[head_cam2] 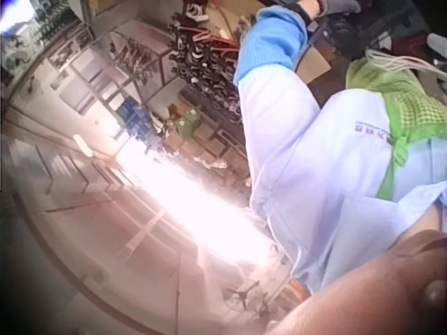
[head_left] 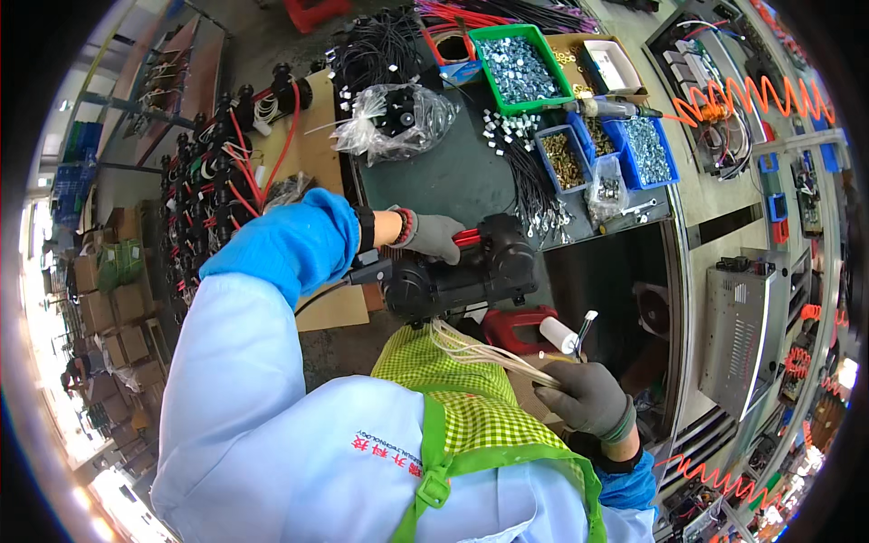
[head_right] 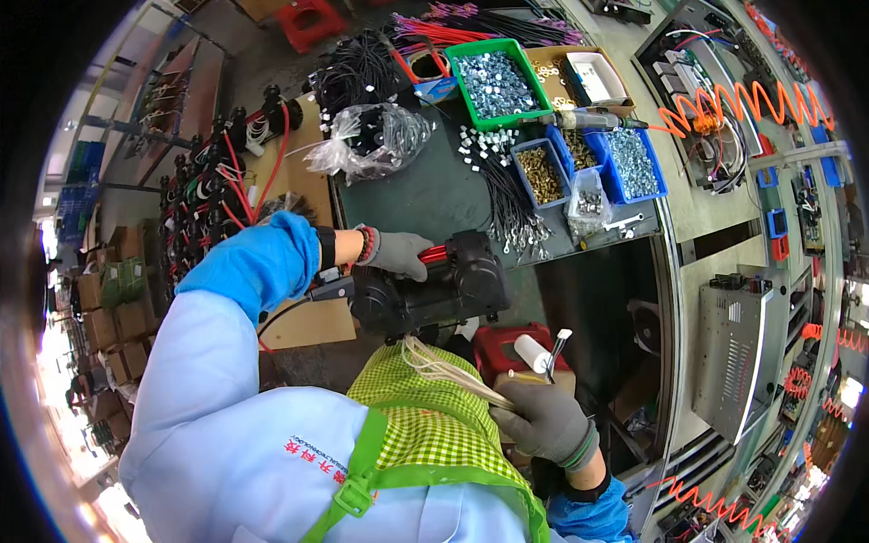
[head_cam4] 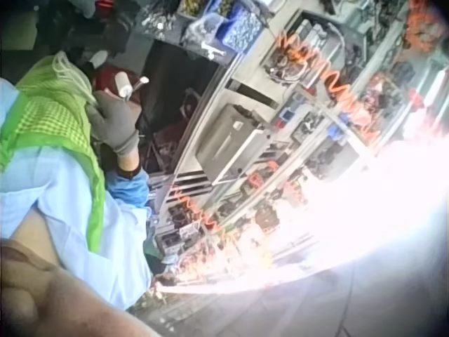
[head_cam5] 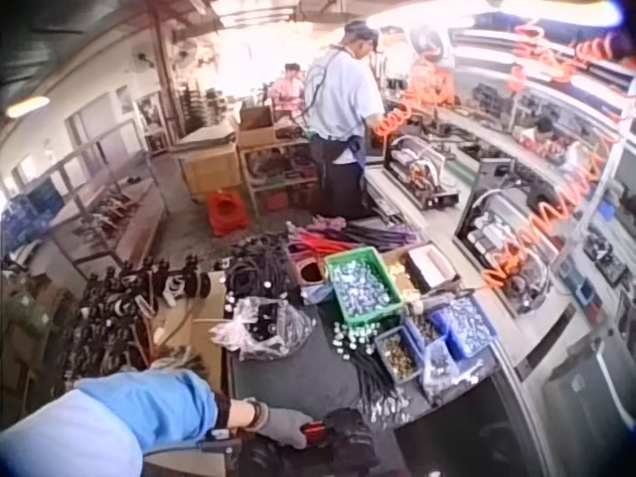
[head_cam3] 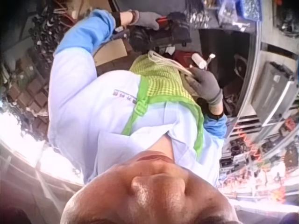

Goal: Assembling electronic inverter units on a factory production line, using a heat gun and an electric screwdriver to connect and fasten components.

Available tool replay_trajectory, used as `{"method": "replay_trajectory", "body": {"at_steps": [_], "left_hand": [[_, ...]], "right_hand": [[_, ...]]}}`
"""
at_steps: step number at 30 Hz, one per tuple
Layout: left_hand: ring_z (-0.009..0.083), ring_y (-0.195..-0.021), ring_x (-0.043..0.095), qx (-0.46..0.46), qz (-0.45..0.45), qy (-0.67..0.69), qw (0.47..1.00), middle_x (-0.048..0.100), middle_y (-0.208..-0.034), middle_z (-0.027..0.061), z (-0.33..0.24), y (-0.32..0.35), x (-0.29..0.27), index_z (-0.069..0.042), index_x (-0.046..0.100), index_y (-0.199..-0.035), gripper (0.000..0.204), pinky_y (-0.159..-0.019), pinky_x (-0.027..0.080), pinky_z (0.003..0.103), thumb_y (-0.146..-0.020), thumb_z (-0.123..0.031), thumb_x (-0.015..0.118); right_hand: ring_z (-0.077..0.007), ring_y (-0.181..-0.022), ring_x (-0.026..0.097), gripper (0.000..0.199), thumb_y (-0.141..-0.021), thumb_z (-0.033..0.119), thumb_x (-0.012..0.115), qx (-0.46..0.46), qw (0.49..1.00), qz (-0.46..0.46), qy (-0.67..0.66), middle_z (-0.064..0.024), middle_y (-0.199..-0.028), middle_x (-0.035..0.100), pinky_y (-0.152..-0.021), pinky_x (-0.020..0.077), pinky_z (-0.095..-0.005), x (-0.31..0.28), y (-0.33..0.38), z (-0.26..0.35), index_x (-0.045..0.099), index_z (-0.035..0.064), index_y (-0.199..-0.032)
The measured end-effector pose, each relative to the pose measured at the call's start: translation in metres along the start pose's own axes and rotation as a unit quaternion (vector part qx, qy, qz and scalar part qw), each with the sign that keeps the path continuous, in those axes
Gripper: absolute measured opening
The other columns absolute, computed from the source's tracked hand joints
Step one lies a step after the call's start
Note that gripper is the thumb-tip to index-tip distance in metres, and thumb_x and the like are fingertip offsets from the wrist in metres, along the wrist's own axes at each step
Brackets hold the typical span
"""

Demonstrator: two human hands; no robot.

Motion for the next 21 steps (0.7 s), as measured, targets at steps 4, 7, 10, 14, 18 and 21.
{"method": "replay_trajectory", "body": {"at_steps": [4,7,10,14,18,21], "left_hand": [[0.0183,-0.078,0.058,-0.026,0.066,-0.054,0.996,0.062,-0.091,0.0099,0.007,-0.016,-0.043,0.0,0.056,-0.116,0.049,-0.069,0.048,0.035,-0.079,-0.029,0.07],[0.0235,-0.086,0.061,-0.029,0.11,-0.115,0.987,0.065,-0.098,0.0131,0.027,-0.043,-0.069,0.002,0.055,-0.119,0.052,-0.076,0.049,0.039,-0.08,-0.032,0.067],[0.0311,-0.099,0.063,-0.025,0.108,-0.247,0.963,0.066,-0.108,0.0178,0.045,-0.078,-0.076,0.001,0.055,-0.122,0.053,-0.085,0.049,0.042,-0.082,-0.032,0.064],[0.0395,-0.112,0.06,-0.052,0.057,-0.425,0.902,0.065,-0.117,0.0226,0.081,-0.122,-0.087,-0.001,0.059,-0.123,0.051,-0.091,0.048,0.046,-0.082,-0.032,0.058],[0.0342,-0.111,0.062,-0.027,0.094,-0.487,0.868,0.064,-0.12,0.0182,0.076,-0.14,-0.097,-0.001,0.058,-0.126,0.052,-0.091,0.049,0.045,-0.084,-0.031,0.057],[0.0255,-0.117,0.059,-0.013,0.061,-0.398,0.915,0.061,-0.127,0.0086,0.1,-0.165,-0.072,-0.007,0.056,-0.132,0.049,-0.095,0.047,0.041,-0.09,-0.033,0.05]], "right_hand": [[-0.0281,-0.062,0.063,0.019,-0.083,0.019,0.065,0.083,0.994,0.052,-0.048,-0.0117,-0.066,0.06,-0.06,0.0492,-0.0376,-0.029,-0.03,0.026,0.067,0.0029,-0.093],[-0.0258,-0.066,0.064,0.014,-0.082,0.018,0.064,-0.009,0.999,0.004,0.048,-0.0092,-0.067,0.059,-0.06,0.0497,-0.0363,-0.044,-0.054,0.033,0.063,0.0055,-0.089],[-0.0313,-0.061,0.059,0.022,-0.072,0.015,0.069,-0.126,0.976,-0.091,0.151,-0.01,-0.068,0.062,-0.06,0.0466,-0.0406,-0.057,-0.08,0.043,0.068,0.0073,-0.093],[-0.0308,-0.065,0.057,0.027,-0.068,0.013,0.072,-0.145,0.955,-0.144,0.216,-0.0092,-0.069,0.058,-0.062,0.0447,-0.0417,-0.075,-0.115,0.062,0.066,0.0077,-0.094],[-0.0298,-0.075,0.06,0.024,-0.074,0.017,0.071,-0.233,0.901,-0.188,0.313,-0.0081,-0.079,0.06,-0.069,0.0457,-0.0423,-0.097,-0.176,0.069,0.061,0.0113,-0.096],[-0.03,-0.078,0.059,0.021,-0.079,0.021,0.067,-0.229,0.897,-0.191,0.326,-0.0082,-0.081,0.059,-0.073,0.0455,-0.0414,-0.099,-0.226,0.061,0.061,0.0116,-0.096]]}}
Point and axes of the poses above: each hand's wrist, its own y-axis away from the middle knuckle, its own x-axis out of the palm, z = x × y, the point moved 1 cm from there along -y, towards the middle knuckle
